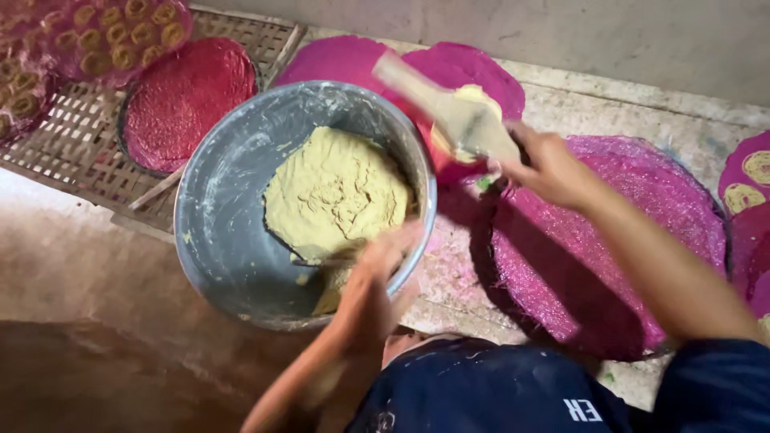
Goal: The person uses a handheld dough press to extrude dough into spiral shapes onto pink trays. They repeatedly scoop dough from a metal bowl, press it through the tool, and arrange the formed noodles on the trays.
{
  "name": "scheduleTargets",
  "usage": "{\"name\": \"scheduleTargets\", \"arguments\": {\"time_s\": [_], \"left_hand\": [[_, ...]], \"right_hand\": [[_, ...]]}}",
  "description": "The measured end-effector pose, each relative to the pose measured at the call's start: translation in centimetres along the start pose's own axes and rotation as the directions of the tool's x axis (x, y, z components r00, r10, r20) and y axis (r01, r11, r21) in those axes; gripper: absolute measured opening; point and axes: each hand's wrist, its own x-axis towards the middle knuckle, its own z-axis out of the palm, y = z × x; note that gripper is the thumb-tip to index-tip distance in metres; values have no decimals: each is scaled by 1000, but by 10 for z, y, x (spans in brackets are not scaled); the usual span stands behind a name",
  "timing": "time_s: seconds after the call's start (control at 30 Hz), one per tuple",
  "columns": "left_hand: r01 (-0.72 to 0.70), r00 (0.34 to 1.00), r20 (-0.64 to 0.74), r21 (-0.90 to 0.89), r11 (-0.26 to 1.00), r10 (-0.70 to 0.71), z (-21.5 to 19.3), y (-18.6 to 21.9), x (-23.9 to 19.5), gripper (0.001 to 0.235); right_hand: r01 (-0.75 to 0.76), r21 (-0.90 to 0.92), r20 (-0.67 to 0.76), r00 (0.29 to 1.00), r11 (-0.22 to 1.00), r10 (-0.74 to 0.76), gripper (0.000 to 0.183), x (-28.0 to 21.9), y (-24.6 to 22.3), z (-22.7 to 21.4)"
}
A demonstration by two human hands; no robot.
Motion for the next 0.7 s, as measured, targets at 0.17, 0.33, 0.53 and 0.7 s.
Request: {"name": "scheduleTargets", "arguments": {"time_s": [0.17,0.33,0.53,0.7], "left_hand": [[63,997,27,198,978,-69,23,-9,47,61],[31,899,438,13,999,-34,46,-6,26,52],[-5,760,647,-92,996,64,45,34,-7,41],[-45,754,657,69,997,-12,24,65,-44,35]], "right_hand": [[500,124,234,825,857,-514,54,-83,-75,-27],[623,-28,281,755,781,-592,60,-108,-101,-37],[962,42,461,220,268,-860,59,-101,-108,-54],[479,559,633,280,677,-722,35,-122,-109,-30]]}}
